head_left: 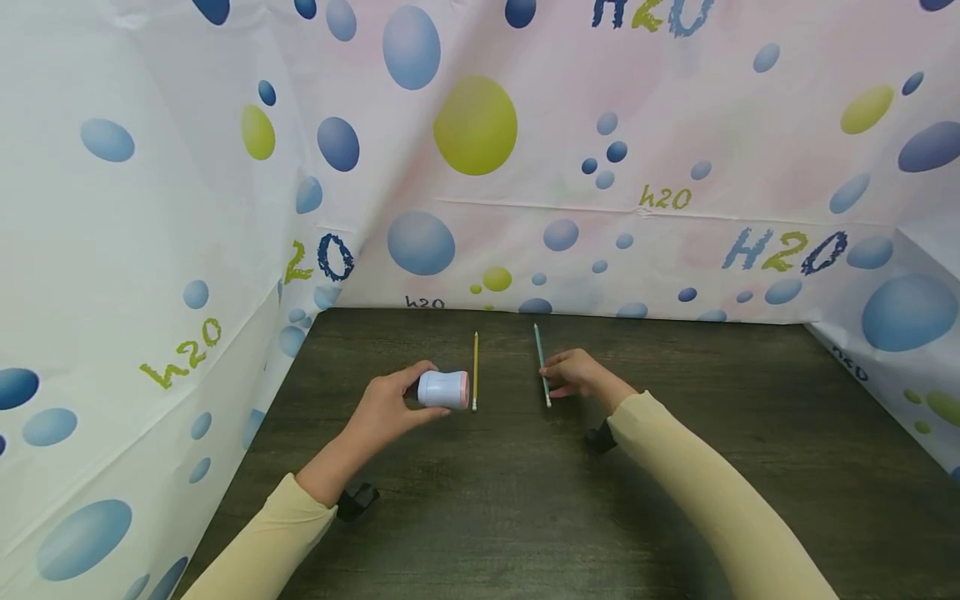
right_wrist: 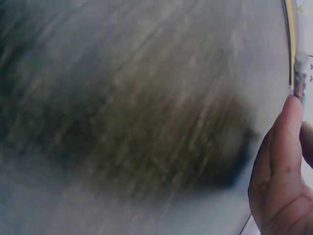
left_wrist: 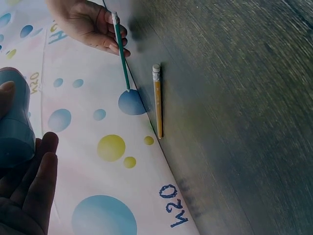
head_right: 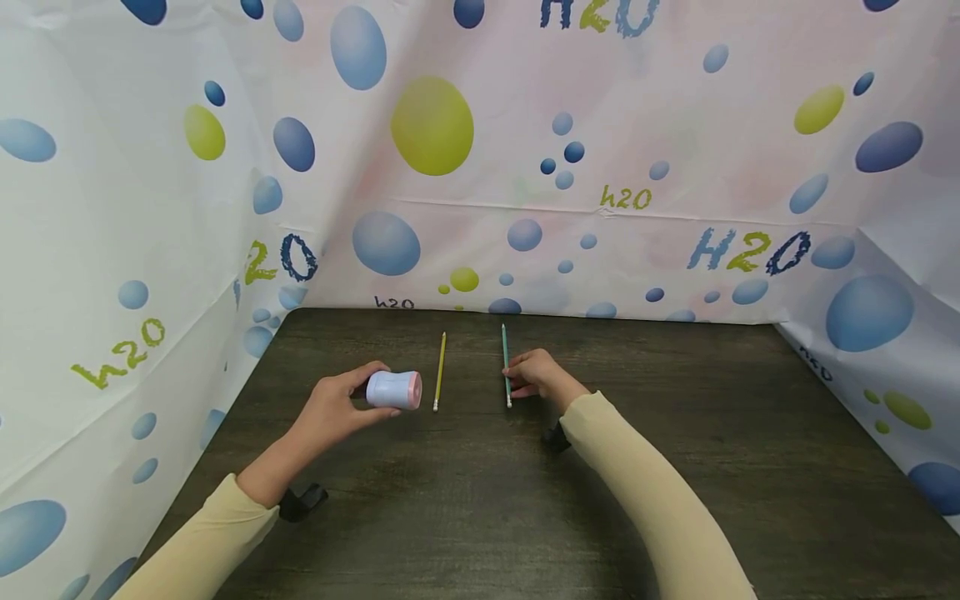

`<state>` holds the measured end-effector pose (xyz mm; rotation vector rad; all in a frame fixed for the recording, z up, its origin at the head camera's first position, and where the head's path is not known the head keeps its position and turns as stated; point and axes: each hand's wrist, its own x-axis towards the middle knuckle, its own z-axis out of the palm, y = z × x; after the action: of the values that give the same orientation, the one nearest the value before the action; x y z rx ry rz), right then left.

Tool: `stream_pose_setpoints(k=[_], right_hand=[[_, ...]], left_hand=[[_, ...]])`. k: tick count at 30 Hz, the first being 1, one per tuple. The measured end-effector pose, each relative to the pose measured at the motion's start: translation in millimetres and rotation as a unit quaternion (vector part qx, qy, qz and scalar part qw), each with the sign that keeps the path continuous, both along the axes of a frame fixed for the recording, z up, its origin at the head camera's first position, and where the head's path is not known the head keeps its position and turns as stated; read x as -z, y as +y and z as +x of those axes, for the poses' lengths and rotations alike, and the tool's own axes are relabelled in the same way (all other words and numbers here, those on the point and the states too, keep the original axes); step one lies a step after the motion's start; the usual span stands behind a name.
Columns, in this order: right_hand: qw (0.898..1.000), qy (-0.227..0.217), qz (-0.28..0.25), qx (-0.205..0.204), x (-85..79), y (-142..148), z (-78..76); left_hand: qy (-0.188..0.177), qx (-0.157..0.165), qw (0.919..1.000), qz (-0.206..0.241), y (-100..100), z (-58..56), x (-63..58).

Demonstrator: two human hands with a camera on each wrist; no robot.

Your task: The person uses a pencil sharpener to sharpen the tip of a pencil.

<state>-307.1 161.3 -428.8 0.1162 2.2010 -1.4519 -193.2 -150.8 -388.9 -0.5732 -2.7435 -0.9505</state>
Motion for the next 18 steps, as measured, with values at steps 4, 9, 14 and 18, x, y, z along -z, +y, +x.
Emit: stream_pose_setpoints(k=[4, 9, 14, 18], right_hand=[[1.000, -0.002, 0.006, 0.000, 0.5, -0.5, 0.3], [1.000, 0.003, 0.013, -0.001, 1.9, -0.5, 0.1], [1.000, 0.012, 0.019, -0.001, 3.2, -3.0, -2.0], [1.000, 0.015, 0.025, 0.000, 4.5, -3.8, -3.5]], left_hand=[[-0.003, 0.000, 1.0000, -0.002, 0.3, -0.1, 0.3], [0.000, 0.004, 1.0000, -0.002, 0.7, -0.9, 1.4], [-0.004, 0.006, 1.0000, -0.001, 1.7, -1.2, 2.1], [-0.006, 0.007, 1.0000, 0.001, 2.9, -1.4, 3.3]])
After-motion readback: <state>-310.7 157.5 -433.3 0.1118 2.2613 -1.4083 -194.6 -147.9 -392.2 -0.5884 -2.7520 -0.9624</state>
